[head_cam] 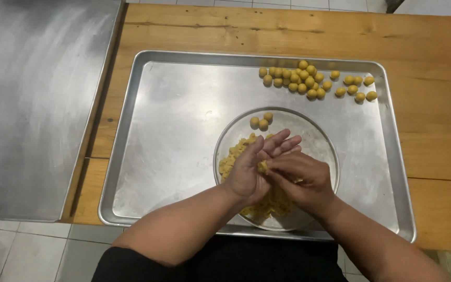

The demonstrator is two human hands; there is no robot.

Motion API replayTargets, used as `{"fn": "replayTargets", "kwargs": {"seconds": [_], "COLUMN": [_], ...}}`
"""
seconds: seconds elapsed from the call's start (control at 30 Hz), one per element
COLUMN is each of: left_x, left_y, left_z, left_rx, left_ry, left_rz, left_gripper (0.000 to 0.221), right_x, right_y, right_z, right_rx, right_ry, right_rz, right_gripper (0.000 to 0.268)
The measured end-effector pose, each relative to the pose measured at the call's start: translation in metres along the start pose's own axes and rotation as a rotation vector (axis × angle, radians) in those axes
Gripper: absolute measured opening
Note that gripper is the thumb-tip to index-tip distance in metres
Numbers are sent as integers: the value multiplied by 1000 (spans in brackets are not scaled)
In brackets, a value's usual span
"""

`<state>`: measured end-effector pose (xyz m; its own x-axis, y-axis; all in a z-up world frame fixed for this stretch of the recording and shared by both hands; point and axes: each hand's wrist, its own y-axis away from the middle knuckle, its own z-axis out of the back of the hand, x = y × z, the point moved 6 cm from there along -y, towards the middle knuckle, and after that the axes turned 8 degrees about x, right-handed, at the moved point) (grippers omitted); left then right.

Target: Rolling small pieces of dough into balls and arranging them on a baking tray.

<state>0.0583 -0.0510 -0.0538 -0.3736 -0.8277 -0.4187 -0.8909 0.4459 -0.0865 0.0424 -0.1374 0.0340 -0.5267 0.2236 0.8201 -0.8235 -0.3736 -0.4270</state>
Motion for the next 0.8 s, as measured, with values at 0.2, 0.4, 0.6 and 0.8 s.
{"fn": "replayTargets", "kwargs": {"seconds": [0.2,0.4,0.6,0.8], "left_x": [1,-5,-16,-15], "left_y": [-1,-2,9,-16], "left_z": [11,3,-67,-31], "left_rx": [26,175,-131,16], "left_ry": [45,264,104,102], "left_rz": [123,208,276,221], "left_gripper": [86,115,110,106], "right_x": [19,-2,-7,-20], "right_y": [11,-20,-25,15], "right_z": [-14,38,-17,-32], "right_rx": [172,231,188,274], "right_ry": [648,128,384,597], "right_rz": [275,3,333,293], "right_gripper": [28,23,93,120]}}
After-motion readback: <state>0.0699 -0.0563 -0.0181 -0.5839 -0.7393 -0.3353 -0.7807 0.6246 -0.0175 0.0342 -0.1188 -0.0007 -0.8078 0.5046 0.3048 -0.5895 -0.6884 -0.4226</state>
